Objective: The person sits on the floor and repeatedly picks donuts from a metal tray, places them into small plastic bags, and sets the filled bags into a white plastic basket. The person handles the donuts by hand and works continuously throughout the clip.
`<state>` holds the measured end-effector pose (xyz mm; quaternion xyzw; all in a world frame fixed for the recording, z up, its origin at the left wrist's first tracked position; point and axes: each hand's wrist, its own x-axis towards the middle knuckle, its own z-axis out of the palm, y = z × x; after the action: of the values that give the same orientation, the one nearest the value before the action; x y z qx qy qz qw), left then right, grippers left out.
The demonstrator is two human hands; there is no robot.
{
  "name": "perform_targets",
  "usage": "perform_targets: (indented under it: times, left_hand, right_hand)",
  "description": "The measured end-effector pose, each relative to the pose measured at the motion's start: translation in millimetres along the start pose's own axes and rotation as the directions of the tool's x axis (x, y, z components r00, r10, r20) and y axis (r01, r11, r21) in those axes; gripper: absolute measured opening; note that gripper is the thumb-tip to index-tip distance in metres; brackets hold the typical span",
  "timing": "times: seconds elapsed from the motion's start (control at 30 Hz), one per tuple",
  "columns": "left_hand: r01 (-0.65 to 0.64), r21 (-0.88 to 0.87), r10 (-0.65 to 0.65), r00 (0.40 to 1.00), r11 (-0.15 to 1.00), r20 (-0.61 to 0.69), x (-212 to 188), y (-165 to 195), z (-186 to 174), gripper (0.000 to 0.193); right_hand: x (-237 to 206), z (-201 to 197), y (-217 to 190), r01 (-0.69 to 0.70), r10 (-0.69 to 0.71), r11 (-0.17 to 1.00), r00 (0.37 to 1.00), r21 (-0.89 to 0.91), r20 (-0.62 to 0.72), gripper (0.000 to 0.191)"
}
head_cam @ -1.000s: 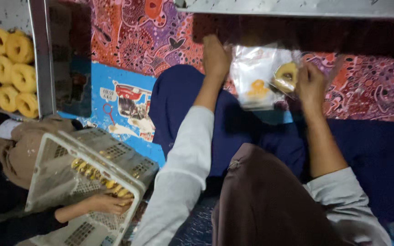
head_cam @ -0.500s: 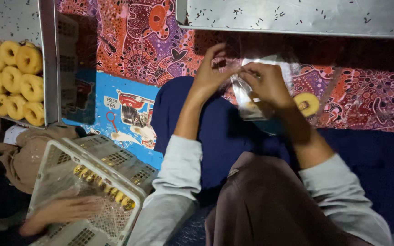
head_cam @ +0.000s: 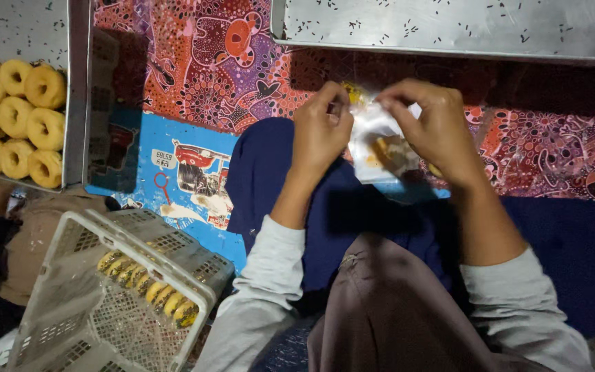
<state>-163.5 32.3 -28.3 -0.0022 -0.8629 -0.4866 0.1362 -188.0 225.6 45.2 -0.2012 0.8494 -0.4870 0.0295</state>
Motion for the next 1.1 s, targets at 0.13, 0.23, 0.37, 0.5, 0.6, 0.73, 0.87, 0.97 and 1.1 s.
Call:
perform_targets:
  times: [0.13,0.23,0.37,0.5,0.6,0.73,0.87,0.97,1.1]
  left_hand:
    - [0.028,-0.045,-0.037,0.971,0.999,-0.235,-2.4,21.8,16.6,0.012]
    - [-0.196,-0.103,0.174,0.966,0.975,-0.193,-12.6,41.5,17.9,0.015]
    - [-0.371,-0.16,0.336,0.919,0.915,-0.207,-10.9,58.8,15.0,0.023]
    - [-0.034,-0.999,-0.495,0.869,-0.034,-0.013,30.4,36.2,14.6,0.041]
    - [-0.025,-1.0,-0.37,0.929,0.009,-0.026,64.9,-4.6,2.7,0.015]
    - [-0.154,-0.982,-0.42,0.903,-0.113,-0.093,85.7,-42.2,-17.8,0.008]
    - [-0.236,-0.939,-0.368,0.92,-0.248,-0.134,97.1,-55.1,-29.2,0.039]
    - [-0.244,-0.903,-0.442,0.894,-0.355,-0.068,105.4,-63.7,-34.7,0.046]
    - [-0.275,-0.866,-0.513,0.858,-0.419,-0.024,111.3,-76.8,-37.3,0.049]
  right_hand:
    - [-21.7,13.9,-27.0,0.107,-0.164,0.961,0.963,-0.254,-0.215,0.021]
    - [-25.5,28.0,-14.7,0.07,-0.114,0.947,0.985,-0.313,-0.126,0.027]
    - [-5.1,33.0,29.6,0.186,-0.234,0.941,0.961,-0.283,-0.149,0.045]
    - [22.5,29.9,45.2,0.438,-0.413,0.89,0.892,-0.126,0.184,0.051]
    - [80.6,20.4,61.0,0.267,-0.287,0.957,0.926,0.109,0.245,0.034]
    - [195.1,-20.0,140.0,0.098,-0.138,0.985,0.94,-0.14,-0.313,0.026]
    - [265.3,-31.9,192.1,0.126,-0.428,0.762,0.834,-0.635,-0.349,0.052]
    - [256.8,-26.1,164.3,-0.055,-0.06,0.92,0.958,-0.387,-0.281,0.056]
    - [165.8,-23.5,60.2,-0.37,0.372,0.897,0.927,0.24,0.04,0.066]
